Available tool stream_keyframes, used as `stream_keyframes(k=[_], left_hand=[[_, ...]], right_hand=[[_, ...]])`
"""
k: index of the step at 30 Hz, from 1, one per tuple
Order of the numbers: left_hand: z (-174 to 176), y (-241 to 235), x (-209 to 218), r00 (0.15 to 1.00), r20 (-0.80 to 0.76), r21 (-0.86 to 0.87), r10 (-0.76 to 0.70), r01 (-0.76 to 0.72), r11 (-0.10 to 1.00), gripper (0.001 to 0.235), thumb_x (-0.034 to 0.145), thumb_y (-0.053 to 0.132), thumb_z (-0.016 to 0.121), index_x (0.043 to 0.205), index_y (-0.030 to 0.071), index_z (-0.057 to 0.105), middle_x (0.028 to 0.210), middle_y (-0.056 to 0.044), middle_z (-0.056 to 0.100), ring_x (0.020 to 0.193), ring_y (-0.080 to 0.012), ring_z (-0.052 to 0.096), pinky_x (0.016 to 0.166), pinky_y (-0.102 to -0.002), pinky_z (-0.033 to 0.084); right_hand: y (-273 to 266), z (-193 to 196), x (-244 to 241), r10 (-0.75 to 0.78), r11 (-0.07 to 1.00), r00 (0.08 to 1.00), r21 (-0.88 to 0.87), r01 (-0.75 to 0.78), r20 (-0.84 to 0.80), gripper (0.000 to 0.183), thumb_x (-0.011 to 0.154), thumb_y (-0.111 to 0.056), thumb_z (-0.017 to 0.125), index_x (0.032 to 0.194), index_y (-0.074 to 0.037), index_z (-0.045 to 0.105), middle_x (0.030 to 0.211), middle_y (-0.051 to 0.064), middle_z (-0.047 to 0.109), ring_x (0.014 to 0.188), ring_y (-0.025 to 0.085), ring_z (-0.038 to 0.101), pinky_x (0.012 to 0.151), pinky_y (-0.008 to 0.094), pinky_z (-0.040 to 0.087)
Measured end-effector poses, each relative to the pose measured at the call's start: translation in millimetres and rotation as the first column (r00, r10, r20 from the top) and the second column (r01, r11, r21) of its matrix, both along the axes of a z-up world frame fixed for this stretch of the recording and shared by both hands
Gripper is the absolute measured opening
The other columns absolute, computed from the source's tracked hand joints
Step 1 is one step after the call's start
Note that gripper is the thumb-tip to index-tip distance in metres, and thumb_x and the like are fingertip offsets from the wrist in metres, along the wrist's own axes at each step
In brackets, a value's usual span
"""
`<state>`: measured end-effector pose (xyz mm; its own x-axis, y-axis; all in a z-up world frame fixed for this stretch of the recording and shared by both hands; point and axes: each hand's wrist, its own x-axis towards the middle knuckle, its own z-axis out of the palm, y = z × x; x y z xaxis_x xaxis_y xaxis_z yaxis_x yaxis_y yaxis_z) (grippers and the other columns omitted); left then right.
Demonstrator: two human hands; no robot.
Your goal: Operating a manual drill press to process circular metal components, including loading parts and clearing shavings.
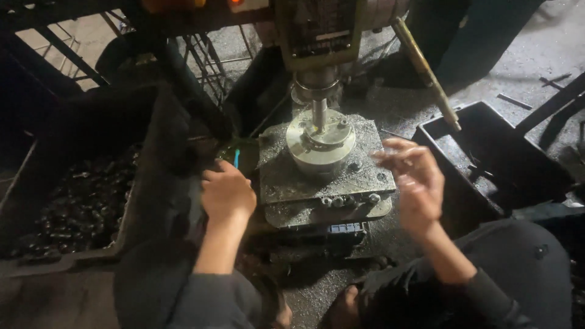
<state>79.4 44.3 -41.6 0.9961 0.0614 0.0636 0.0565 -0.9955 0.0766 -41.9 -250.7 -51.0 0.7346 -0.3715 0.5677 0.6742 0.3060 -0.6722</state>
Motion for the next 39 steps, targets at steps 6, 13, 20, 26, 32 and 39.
stream_keyframes(k=[6, 13, 20, 26, 32, 39], left_hand=[[60, 13, 14, 0.989, -0.071, 0.072, -0.133, 0.138, 0.988, 0.066, 0.095, 0.040, 0.067, 0.141, -0.006, 0.053, 0.114, -0.034, 0.060, 0.107, -0.0495, 0.066, 0.083, -0.055, 0.059], [81, 23, 36, 0.950, -0.060, -0.217, -0.305, 0.286, 0.933, 0.039, 0.095, 0.028, 0.064, 0.123, 0.002, 0.070, 0.106, -0.025, 0.074, 0.107, -0.0463, 0.070, 0.088, -0.059, 0.058], [104, -7, 11, 0.947, -0.085, -0.279, -0.310, 0.276, 0.920, 0.032, 0.097, 0.024, 0.062, 0.123, 0.007, 0.069, 0.102, -0.019, 0.074, 0.102, -0.0385, 0.073, 0.082, -0.055, 0.062], [111, -12, 1, 0.899, -0.159, -0.324, -0.408, 0.342, 0.882, 0.038, 0.098, 0.022, 0.060, 0.130, 0.001, 0.066, 0.110, -0.024, 0.072, 0.108, -0.0436, 0.071, 0.084, -0.058, 0.060], [113, -16, -4, 0.876, -0.239, -0.311, -0.419, 0.339, 0.888, 0.044, 0.100, 0.024, 0.058, 0.136, -0.002, 0.059, 0.116, -0.025, 0.071, 0.110, -0.0447, 0.070, 0.088, -0.062, 0.058], [111, -16, -11, 0.857, -0.221, -0.286, -0.466, 0.400, 0.871, 0.042, 0.100, 0.022, 0.060, 0.133, -0.004, 0.062, 0.112, -0.025, 0.072, 0.110, -0.0429, 0.070, 0.086, -0.060, 0.059]], right_hand=[[15, 13, -3, -0.270, 0.598, 0.948, -0.742, 0.302, 0.168, 0.023, 0.083, -0.028, 0.062, 0.090, -0.006, 0.067, 0.135, 0.027, 0.061, 0.093, 0.037, 0.076, 0.069, 0.041, 0.062], [23, 23, 0, -0.266, 0.463, 0.927, -0.809, 0.363, 0.264, 0.019, 0.082, -0.023, 0.062, 0.079, -0.006, 0.070, 0.134, 0.030, 0.062, 0.108, 0.044, 0.073, 0.069, 0.039, 0.061], [44, 32, 6, -0.362, 0.322, 0.894, -0.865, 0.385, 0.263, 0.007, 0.083, -0.010, 0.064, 0.082, -0.008, 0.070, 0.145, 0.032, 0.055, 0.066, 0.033, 0.076, 0.047, 0.035, 0.056], [41, 1, 10, -0.405, 0.297, 0.877, -0.870, 0.393, 0.258, 0.011, 0.084, -0.009, 0.062, 0.080, -0.010, 0.072, 0.149, 0.032, 0.051, 0.068, 0.031, 0.076, 0.050, 0.036, 0.056], [41, -6, 12, -0.401, 0.306, 0.881, -0.870, 0.387, 0.250, 0.015, 0.086, -0.009, 0.060, 0.078, -0.009, 0.073, 0.150, 0.035, 0.047, 0.079, 0.039, 0.077, 0.052, 0.038, 0.057], [35, -12, 11, -0.387, 0.311, 0.897, -0.885, 0.347, 0.215, 0.014, 0.085, -0.009, 0.061, 0.077, -0.007, 0.072, 0.152, 0.034, 0.044, 0.074, 0.036, 0.077, 0.058, 0.041, 0.059]])
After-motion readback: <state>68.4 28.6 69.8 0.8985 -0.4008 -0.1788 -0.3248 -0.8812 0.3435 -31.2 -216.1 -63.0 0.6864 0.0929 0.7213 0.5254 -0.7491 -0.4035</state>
